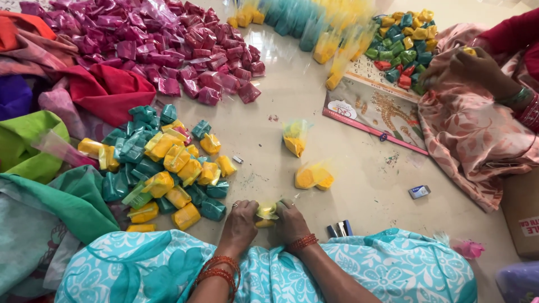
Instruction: The person wraps small yellow items in translucent mesh and secures them with tape.
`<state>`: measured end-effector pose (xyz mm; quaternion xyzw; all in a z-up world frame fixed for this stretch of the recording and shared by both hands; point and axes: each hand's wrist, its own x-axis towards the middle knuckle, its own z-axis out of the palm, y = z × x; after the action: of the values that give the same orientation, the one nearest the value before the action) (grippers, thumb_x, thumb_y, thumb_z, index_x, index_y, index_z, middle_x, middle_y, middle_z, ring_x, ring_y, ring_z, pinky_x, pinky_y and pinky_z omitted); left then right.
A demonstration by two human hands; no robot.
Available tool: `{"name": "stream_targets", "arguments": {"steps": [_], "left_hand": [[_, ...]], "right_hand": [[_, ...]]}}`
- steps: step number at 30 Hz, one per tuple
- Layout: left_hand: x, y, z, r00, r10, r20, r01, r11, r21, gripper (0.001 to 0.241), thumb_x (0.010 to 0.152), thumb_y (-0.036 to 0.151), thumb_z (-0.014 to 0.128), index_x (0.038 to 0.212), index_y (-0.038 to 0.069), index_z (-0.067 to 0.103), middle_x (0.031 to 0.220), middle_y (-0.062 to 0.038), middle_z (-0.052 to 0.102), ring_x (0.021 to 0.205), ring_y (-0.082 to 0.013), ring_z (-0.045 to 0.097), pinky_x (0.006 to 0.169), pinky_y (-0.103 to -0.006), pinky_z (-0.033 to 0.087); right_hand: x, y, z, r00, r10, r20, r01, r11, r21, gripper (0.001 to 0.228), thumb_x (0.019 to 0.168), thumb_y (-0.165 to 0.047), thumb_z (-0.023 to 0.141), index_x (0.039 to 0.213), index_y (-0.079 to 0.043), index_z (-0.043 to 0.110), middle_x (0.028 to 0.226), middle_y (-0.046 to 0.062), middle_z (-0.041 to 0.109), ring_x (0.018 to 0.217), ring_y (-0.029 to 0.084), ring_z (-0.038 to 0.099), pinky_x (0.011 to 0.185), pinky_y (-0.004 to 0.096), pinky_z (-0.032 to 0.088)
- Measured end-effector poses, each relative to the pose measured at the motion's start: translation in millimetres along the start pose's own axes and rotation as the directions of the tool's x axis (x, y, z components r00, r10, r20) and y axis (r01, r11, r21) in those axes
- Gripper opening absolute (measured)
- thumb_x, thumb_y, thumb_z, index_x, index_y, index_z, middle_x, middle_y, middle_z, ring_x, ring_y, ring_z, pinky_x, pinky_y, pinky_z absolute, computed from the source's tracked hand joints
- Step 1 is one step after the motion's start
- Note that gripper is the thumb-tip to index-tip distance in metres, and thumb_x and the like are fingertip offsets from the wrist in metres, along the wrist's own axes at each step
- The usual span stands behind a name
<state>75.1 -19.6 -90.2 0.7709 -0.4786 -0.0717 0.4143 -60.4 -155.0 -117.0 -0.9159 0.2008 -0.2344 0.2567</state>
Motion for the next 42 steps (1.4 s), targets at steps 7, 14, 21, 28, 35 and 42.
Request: {"name": "stream_targets", "arguments": {"steps": [7,14,21,28,35,42], "left_hand": [[-1,-8,6,1.0,-0.009,-0.001,0.009,1.0,-0.006,0.021,0.077,-0.005,0.058,0.093,0.008,0.061,0.095,-0.016,0.066,0.099,-0.0403,0.06,0.085,-0.0495,0.051],[-8,-28,30,0.997,-0.078,-0.021,0.074,0.984,-0.161,0.02,0.077,0.008,0.076,0.093,0.005,0.063,0.097,-0.017,0.068,0.099,-0.0382,0.063,0.084,-0.0473,0.052],[-2,-25,21,0.945,-0.289,0.153,0.32,0.721,-0.614,0.019,0.082,0.012,0.083,0.092,0.001,0.071,0.081,-0.008,0.077,0.075,-0.0128,0.068,0.068,-0.0281,0.057],[-5,-10,8,0.912,-0.359,0.198,0.364,0.49,-0.792,0.013,0.085,0.009,0.08,0.092,-0.001,0.074,0.079,-0.004,0.075,0.069,-0.0071,0.066,0.061,-0.024,0.055],[-3,27,-28,0.829,-0.453,0.328,0.48,0.275,-0.833,0.014,0.088,0.009,0.072,0.102,0.005,0.075,0.082,-0.006,0.076,0.069,-0.0112,0.071,0.059,-0.0284,0.059],[-7,17,-24,0.826,-0.419,0.376,0.459,0.116,-0.881,0.018,0.091,0.007,0.06,0.099,0.004,0.076,0.086,-0.006,0.076,0.073,-0.0139,0.073,0.066,-0.0298,0.061]], "right_hand": [[3,3,1,1.0,0.026,0.012,-0.025,0.999,-0.021,0.023,0.074,0.002,0.063,0.095,-0.004,0.061,0.103,0.021,0.063,0.098,0.044,0.061,0.08,0.049,0.053],[2,3,-10,0.988,0.137,0.067,-0.144,0.983,0.116,0.021,0.074,-0.008,0.079,0.092,-0.001,0.07,0.103,0.02,0.067,0.09,0.039,0.068,0.077,0.042,0.056],[2,15,-4,0.924,0.314,0.218,-0.378,0.664,0.645,0.016,0.087,-0.009,0.079,0.097,0.002,0.072,0.092,0.006,0.076,0.085,0.01,0.067,0.076,0.027,0.055],[4,3,-3,0.915,0.349,0.202,-0.37,0.527,0.765,0.013,0.09,-0.006,0.074,0.102,0.0,0.073,0.09,0.005,0.077,0.081,0.01,0.07,0.074,0.027,0.058],[9,-10,-9,0.887,0.416,0.2,-0.366,0.372,0.853,0.022,0.09,0.0,0.07,0.111,-0.003,0.074,0.095,0.007,0.078,0.081,0.011,0.071,0.075,0.028,0.059],[2,8,5,0.905,0.391,0.167,-0.3,0.308,0.903,0.014,0.094,0.003,0.064,0.102,0.005,0.076,0.095,0.01,0.078,0.083,0.014,0.073,0.076,0.031,0.061]]}}
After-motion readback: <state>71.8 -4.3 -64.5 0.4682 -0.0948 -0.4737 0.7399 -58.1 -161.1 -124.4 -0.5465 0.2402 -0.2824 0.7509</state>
